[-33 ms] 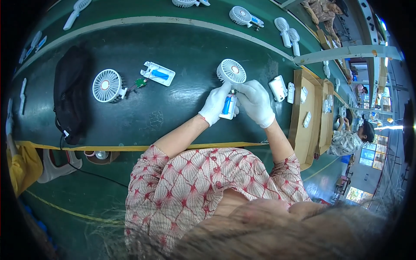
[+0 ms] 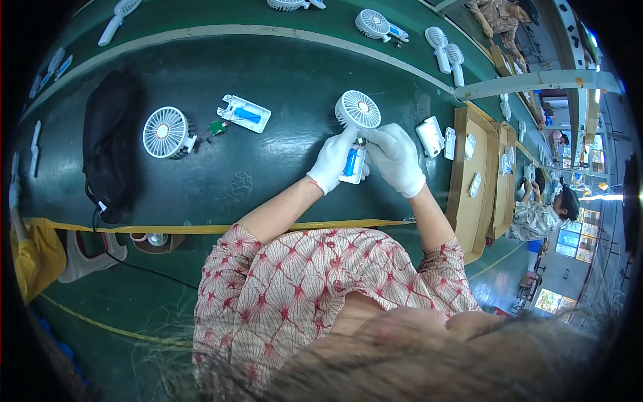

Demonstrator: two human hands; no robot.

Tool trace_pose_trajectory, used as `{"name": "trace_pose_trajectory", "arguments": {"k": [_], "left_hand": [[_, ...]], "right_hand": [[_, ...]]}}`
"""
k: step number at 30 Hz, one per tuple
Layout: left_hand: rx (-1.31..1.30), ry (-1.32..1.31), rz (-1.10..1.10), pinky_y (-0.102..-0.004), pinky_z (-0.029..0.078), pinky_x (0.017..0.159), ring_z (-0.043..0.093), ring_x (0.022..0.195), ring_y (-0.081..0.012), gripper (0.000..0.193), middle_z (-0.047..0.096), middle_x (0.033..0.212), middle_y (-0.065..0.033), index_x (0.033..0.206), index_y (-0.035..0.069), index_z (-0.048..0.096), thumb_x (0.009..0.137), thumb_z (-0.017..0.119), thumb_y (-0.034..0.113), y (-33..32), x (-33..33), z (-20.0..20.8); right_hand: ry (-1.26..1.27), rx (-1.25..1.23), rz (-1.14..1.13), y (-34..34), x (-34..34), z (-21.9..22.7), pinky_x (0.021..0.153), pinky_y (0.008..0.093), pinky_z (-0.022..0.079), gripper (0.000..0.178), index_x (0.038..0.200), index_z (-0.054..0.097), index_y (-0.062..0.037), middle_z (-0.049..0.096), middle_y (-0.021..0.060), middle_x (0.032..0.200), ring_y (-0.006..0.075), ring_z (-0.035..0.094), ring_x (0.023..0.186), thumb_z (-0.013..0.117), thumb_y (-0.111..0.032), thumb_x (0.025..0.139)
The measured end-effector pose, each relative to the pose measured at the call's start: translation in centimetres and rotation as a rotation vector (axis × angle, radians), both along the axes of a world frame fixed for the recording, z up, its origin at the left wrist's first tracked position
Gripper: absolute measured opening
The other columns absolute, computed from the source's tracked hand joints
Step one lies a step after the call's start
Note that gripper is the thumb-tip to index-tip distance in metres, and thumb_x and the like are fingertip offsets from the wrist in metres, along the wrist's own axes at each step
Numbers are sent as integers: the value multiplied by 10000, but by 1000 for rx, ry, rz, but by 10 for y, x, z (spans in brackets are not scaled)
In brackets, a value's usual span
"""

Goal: The person assembles handheld portable fans by hand on a production line, fitting fan blades into plastic casings.

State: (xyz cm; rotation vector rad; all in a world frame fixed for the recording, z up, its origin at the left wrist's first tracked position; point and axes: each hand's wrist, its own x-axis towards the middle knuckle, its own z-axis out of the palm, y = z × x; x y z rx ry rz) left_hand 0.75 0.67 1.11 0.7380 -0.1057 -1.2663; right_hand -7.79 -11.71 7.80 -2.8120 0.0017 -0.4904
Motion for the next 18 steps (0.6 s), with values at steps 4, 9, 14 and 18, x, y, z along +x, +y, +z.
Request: {"name": "trace_pose_trajectory", "arguments": {"k": [4, 9, 14, 18], "left_hand": [[-17, -23, 7, -291, 517, 447, 621, 507, -196, 485, 622, 711, -123, 986, 11, 559, 974, 396, 468, 1, 0, -2], [34, -41, 43, -289, 514, 465, 623, 532, -187, 454, 601, 731, -92, 949, 17, 575, 975, 402, 435, -2, -3, -7], [71, -215, 140, -283, 520, 501, 614, 571, -168, 451, 590, 761, -72, 937, 29, 577, 973, 407, 446, -7, -7, -21], [2, -76, 46, -277, 526, 554, 616, 621, -153, 414, 592, 800, -65, 1020, 38, 559, 975, 441, 432, -1, -5, -10]], "right_hand": [[-14, -68, 10, -1, -2, -6, 703, 377, 473, 295, 970, 662, -114, 612, 59, 806, 264, 582, 779, 685, -40, 685], [-27, -153, 47, 10, 2, 5, 687, 375, 453, 247, 936, 650, -60, 599, 87, 787, 268, 571, 738, 663, -12, 694], [36, -321, 54, 14, 4, 0, 686, 368, 444, 200, 898, 637, -93, 574, 60, 779, 246, 564, 740, 653, -87, 699], [58, -314, 94, 8, 5, 0, 686, 371, 446, 177, 895, 634, -94, 564, 62, 766, 247, 559, 733, 632, -100, 718]]}}
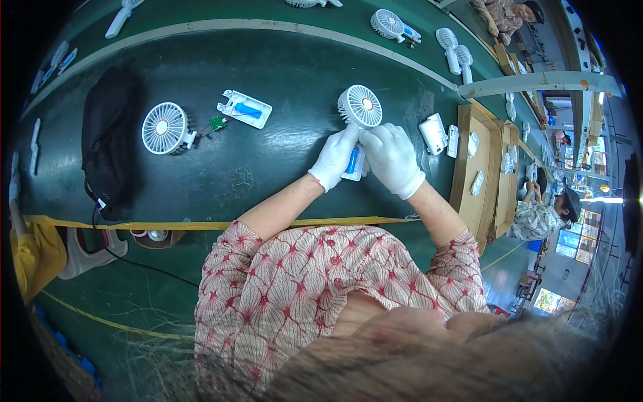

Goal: The person assembles handheld portable fans by hand on a production line, fitting fan blades into plastic casings.

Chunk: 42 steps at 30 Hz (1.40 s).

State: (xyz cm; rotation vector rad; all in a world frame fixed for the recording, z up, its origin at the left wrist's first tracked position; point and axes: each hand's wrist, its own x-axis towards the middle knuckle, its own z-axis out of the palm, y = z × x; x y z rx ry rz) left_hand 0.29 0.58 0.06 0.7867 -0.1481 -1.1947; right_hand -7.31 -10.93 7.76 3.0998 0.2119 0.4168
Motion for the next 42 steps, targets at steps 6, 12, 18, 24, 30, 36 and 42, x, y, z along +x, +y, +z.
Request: {"name": "trace_pose_trajectory", "arguments": {"k": [6, 12, 18, 24, 30, 36, 42], "left_hand": [[-229, 26, -127, -277, 527, 600, 622, 666, -143, 199, 601, 832, -61, 1076, 46, 519, 928, 538, 178, -5, -7, -12], [-181, -5, -146, -267, 507, 597, 617, 658, -143, 221, 597, 772, -51, 1028, 45, 520, 816, 538, -14, -9, -9, -18], [-184, -50, -141, -287, 516, 612, 621, 661, -156, 283, 600, 792, -61, 1032, 20, 496, 768, 545, -72, -9, -10, -21], [-128, -17, -127, -284, 519, 619, 628, 662, -157, 303, 611, 818, -79, 1052, 17, 493, 767, 561, -62, -8, -12, -18], [175, -726, 73, -318, 514, 717, 644, 815, -201, 344, 606, 934, -119, 1082, -14, 477, 785, 624, 76, -15, -14, -28], [-185, 3, 33, -263, 504, 585, 621, 687, -140, 265, 587, 881, -63, 1096, 26, 484, 841, 550, 52, -12, -8, -14], [-71, 164, 27, -325, 574, 602, 649, 740, -180, 289, 603, 971, -100, 1137, 31, 495, 960, 500, 259, -12, 0, -5]], "right_hand": [[137, 178, 80, -27, -1, 4, 702, 379, 449, 255, 957, 664, -95, 591, 77, 823, 288, 565, 770, 630, -59, 707], [125, 18, 80, -11, -5, 6, 706, 369, 446, 278, 964, 654, -48, 578, 76, 821, 262, 561, 773, 634, -51, 688], [143, 25, 112, -15, -5, 4, 708, 372, 441, 286, 977, 649, -49, 581, 68, 832, 251, 566, 782, 621, -83, 694], [213, -46, 86, -7, -5, 8, 715, 381, 441, 324, 1005, 634, -37, 574, 76, 839, 256, 568, 789, 619, -109, 689], [164, -66, 145, -12, 2, -2, 727, 370, 454, 337, 1015, 618, -32, 563, 69, 839, 246, 574, 796, 607, -137, 695], [8, 85, 124, -23, 4, -15, 731, 360, 462, 450, 1123, 588, -55, 573, 59, 839, 238, 586, 794, 637, -114, 679], [-29, 285, -48, -20, 3, -9, 697, 403, 483, 452, 1180, 556, -43, 612, 132, 771, 297, 606, 732, 604, -29, 731]]}}
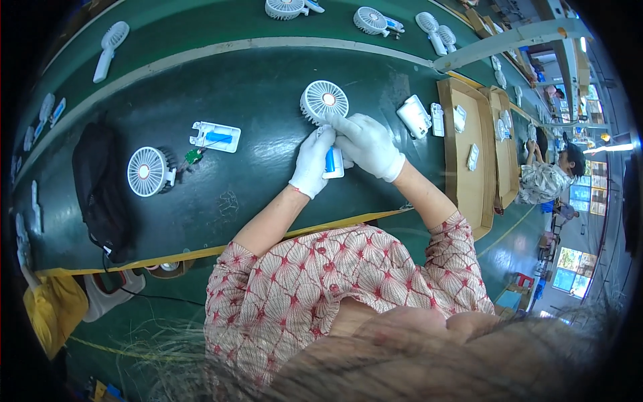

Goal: The person assembles handheld portable fans by hand on a production line, fitting fan blades into plastic casings.

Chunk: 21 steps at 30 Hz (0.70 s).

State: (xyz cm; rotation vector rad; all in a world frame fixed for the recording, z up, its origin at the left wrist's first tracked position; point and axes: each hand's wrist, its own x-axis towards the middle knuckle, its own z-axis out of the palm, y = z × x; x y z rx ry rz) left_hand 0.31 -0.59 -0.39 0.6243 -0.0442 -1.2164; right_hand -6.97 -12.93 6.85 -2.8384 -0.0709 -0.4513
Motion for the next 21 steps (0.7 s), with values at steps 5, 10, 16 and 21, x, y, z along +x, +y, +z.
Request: {"name": "trace_pose_trajectory", "arguments": {"k": [5, 10, 16, 21], "left_hand": [[-24, 144, 5, -380, 579, 670, 653, 849, -262, 296, 598, 1034, -187, 1148, -3, 488, 947, 491, 214, 5, 4, 2], [-11, 137, 17, -355, 570, 604, 647, 751, -213, 199, 611, 937, -151, 1075, 26, 511, 931, 488, 161, 4, 5, 4], [52, 35, 75, -323, 535, 481, 616, 568, -179, 153, 609, 788, -107, 988, 55, 514, 946, 480, 198, 6, 7, 5], [75, -23, 64, -314, 525, 477, 605, 562, -167, 179, 600, 761, -85, 1020, 74, 505, 978, 457, 241, 2, 5, 10]], "right_hand": [[61, 182, -429, -69, -37, 3, 805, 349, 511, 447, 1204, 607, -63, 664, 153, 1011, 295, 642, 888, 673, -90, 763], [708, -367, -807, -110, -44, 16, 809, 424, 511, 429, 1205, 569, -122, 664, 176, 1009, 328, 650, 939, 631, -214, 791], [424, -395, -796, -93, -37, 8, 790, 431, 518, 485, 1241, 533, -129, 667, 178, 1014, 347, 658, 907, 638, -221, 776], [-210, 246, -564, -84, -31, -6, 666, 317, 537, 649, 1411, 380, -52, 661, 103, 868, 193, 651, 702, 601, -86, 801]]}}
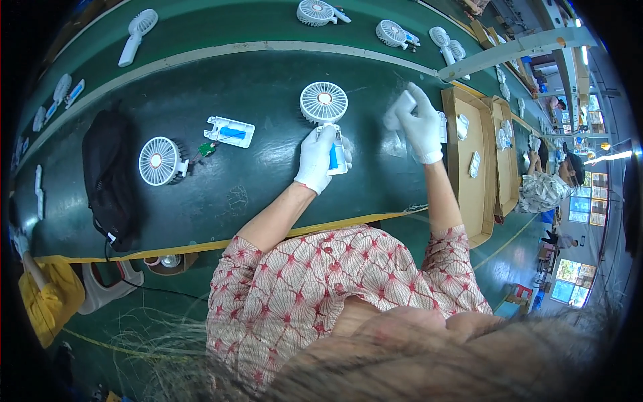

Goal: The person assembles handheld portable fans by hand on a production line, fitting fan blades into plastic casings.

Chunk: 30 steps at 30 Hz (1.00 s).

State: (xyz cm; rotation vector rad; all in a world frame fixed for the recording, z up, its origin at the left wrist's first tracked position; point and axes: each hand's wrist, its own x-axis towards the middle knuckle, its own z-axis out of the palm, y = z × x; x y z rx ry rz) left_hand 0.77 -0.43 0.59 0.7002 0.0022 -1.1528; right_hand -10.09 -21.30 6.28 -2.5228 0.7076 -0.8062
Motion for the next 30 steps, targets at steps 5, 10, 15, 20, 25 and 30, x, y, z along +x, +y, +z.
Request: {"name": "trace_pose_trajectory", "arguments": {"k": [5, 10, 15, 20, 25, 30], "left_hand": [[-17, 18, 28, -305, 518, 463, 603, 548, -169, 211, 598, 750, -81, 1056, 69, 509, 992, 447, 260, 1, 0, -5], [-105, 65, 55, -311, 545, 509, 616, 598, -166, 235, 598, 795, -74, 1108, 69, 529, 974, 475, 255, 2, -1, -14], [-92, 93, 134, -272, 530, 630, 607, 732, -131, 221, 600, 887, -55, 1082, 55, 557, 949, 496, 221, 0, 0, -18], [-9, -16, 106, -261, 513, 656, 605, 754, -127, 214, 600, 927, -52, 1058, 38, 572, 961, 472, 201, -1, 1, -20], [-116, 111, 107, -288, 517, 738, 611, 830, -126, 224, 608, 967, -50, 1102, 52, 561, 947, 503, 203, -2, 0, -20], [-208, 293, -29, -380, 428, 995, 511, 1185, -219, 529, 529, 1263, -49, 1360, 170, 391, 971, 384, 530, 5, 4, -7]], "right_hand": [[-281, 1114, 55, 92, 32, 13, 509, 242, 500, 711, 1430, 237, 76, 616, 104, 813, 129, 599, 606, 578, -25, 814], [63, 1194, 122, 85, 25, 0, 601, 237, 517, 562, 1336, 410, 63, 640, 97, 961, 128, 628, 714, 600, -111, 836], [432, 914, 301, 95, 20, 12, 845, 275, 477, 496, 1213, 570, 26, 645, 80, 1057, 130, 604, 896, 694, -215, 797], [544, 807, 361, 90, 24, 19, 871, 301, 472, 545, 1232, 554, 13, 645, 103, 1065, 151, 607, 944, 715, -228, 770], [583, 532, 293, 100, 24, 27, 827, 322, 498, 649, 1272, 522, -12, 658, 163, 1036, 217, 651, 936, 718, -319, 735], [681, 13, 189, 126, 31, 48, 723, 386, 541, 770, 1340, 440, -46, 679, 201, 932, 342, 682, 800, 676, -422, 711]]}}
